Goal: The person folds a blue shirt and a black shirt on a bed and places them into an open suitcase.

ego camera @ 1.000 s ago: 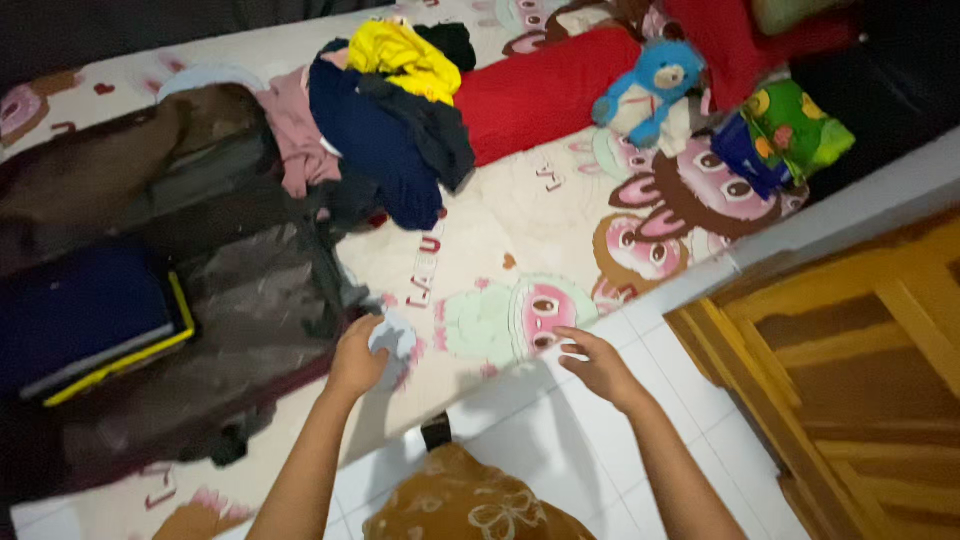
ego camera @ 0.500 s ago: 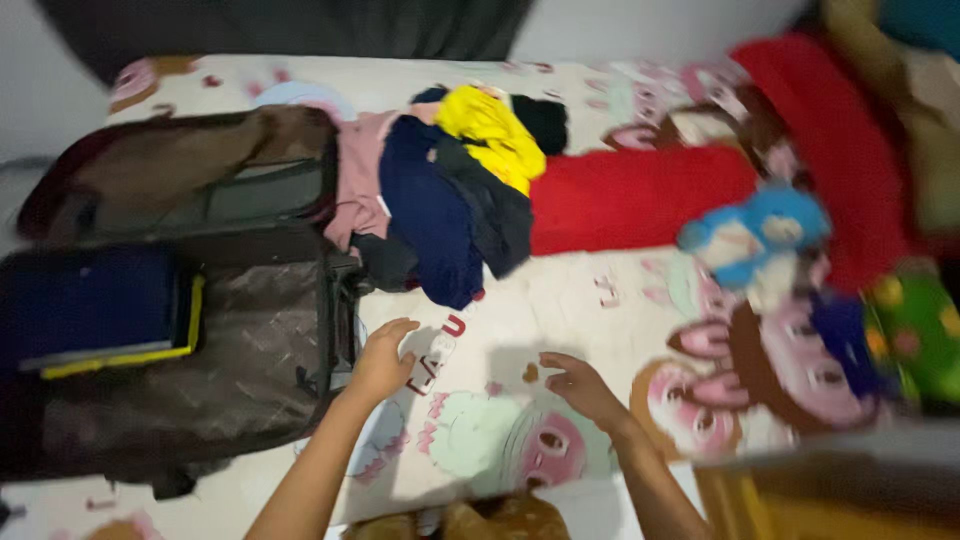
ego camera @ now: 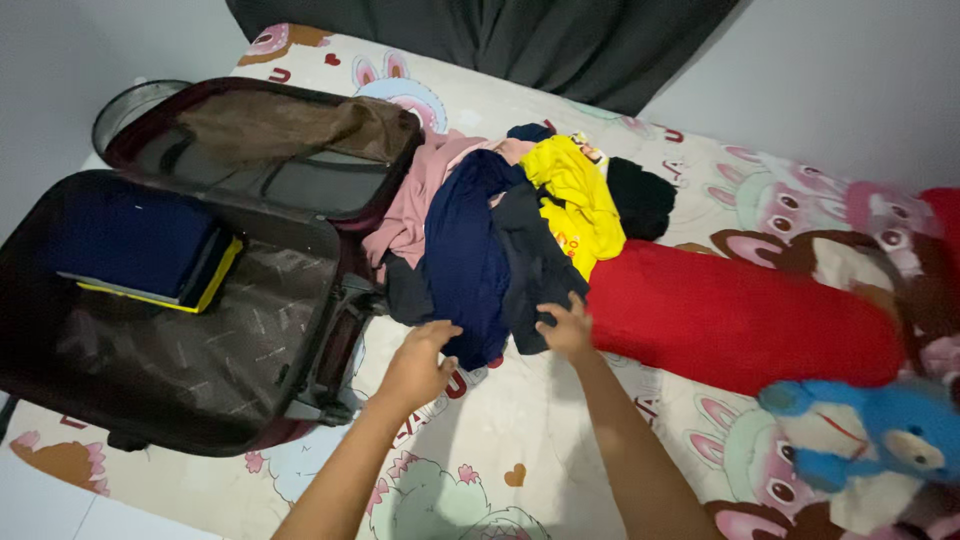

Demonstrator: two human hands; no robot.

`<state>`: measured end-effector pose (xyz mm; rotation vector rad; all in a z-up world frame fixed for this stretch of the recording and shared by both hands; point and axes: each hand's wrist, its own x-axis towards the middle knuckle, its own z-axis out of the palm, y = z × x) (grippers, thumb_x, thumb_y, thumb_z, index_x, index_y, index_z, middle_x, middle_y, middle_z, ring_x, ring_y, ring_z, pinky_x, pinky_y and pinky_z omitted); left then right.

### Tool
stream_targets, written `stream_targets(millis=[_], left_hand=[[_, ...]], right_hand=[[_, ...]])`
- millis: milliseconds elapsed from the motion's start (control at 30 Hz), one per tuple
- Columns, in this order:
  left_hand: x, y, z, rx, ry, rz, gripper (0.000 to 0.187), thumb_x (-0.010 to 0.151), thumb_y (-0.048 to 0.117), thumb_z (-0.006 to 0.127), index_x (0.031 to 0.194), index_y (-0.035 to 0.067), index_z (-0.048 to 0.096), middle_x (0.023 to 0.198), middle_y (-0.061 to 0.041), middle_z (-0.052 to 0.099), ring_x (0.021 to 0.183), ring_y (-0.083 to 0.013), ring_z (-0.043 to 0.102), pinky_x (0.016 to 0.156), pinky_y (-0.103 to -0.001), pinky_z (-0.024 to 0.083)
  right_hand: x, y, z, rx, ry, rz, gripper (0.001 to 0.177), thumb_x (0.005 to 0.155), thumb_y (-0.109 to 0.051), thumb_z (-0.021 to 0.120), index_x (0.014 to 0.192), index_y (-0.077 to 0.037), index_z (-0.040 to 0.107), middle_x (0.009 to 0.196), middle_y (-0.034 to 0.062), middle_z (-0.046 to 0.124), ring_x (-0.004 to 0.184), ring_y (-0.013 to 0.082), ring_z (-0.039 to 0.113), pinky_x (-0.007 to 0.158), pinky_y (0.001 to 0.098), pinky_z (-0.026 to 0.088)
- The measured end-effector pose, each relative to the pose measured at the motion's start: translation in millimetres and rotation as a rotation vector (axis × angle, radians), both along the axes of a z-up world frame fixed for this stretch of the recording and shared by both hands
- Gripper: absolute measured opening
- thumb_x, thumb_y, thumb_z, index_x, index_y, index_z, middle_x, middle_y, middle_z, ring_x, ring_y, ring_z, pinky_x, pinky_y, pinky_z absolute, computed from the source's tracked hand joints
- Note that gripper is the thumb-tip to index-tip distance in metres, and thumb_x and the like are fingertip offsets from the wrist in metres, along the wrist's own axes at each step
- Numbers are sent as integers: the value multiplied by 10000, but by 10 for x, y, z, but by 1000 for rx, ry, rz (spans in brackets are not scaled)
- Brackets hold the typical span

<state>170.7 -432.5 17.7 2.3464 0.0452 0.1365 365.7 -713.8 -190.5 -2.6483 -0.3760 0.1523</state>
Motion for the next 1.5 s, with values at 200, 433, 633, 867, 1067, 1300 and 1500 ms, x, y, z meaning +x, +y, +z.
stream_targets(millis=[200,433,633,867,1067,1300,1500], left_hand=[[-58,-153,-213,-32,73,26,424,776,58,728,1199,71,704,1338,-163,648,1247,-360,584,1052,-416,467],[-335,-349,-619,-233,402,163,413,885,296,688,1263,129,691,1237,-130,713,1163,-296,677,1026,-392,523],[-165,-617,-712,-1602,782,342,652,921,596,548,1377,131,545,1259,-86,633,1124,-277,620,981,-508,504],[363,-886,79,-1431,531,144,564,829,272,681,1327,27,580,1151,-139,709,992,-272,701,889,-428,568],[-342,-792,524,-922,732,-643,572,736,105,851,1245,73,592,1160,-62,720,1038,-167,708,942,-312,566],[-1196,-240,-328,-379,748,-1210,369,798,112,777,1138,0,687,1032,-70,719,937,-124,638,828,-296,530],[-1367,160,-339,-699,668,-405,362,877,111,746,1235,105,690,1258,-28,666,993,-174,578,875,-300,494]], right_hand=[[211,147,-129,-107,164,-25,419,848,-421,794,1216,-235,720,1455,204,476,1404,355,380,1113,536,273],[-904,252,571,1361,772,-374,487,848,-214,739,1237,61,637,1183,270,686,1047,394,701,904,449,563],[-2156,388,1732,1566,1103,-443,614,731,-57,689,1322,60,567,1240,208,702,1103,324,719,1002,445,577],[-2861,0,1656,1470,833,-352,497,966,-327,530,1386,-61,534,1273,143,691,1032,298,703,943,509,517],[-3014,-220,1701,1982,743,-598,797,902,-680,447,1274,5,612,1143,174,704,1006,308,710,924,496,537],[-3401,77,1797,1761,742,-558,439,874,-245,685,1217,26,646,1107,159,750,989,299,727,922,448,578],[-3548,341,2014,1189,315,-364,345,929,-118,693,1256,-13,660,1127,78,732,982,148,674,889,354,553]])
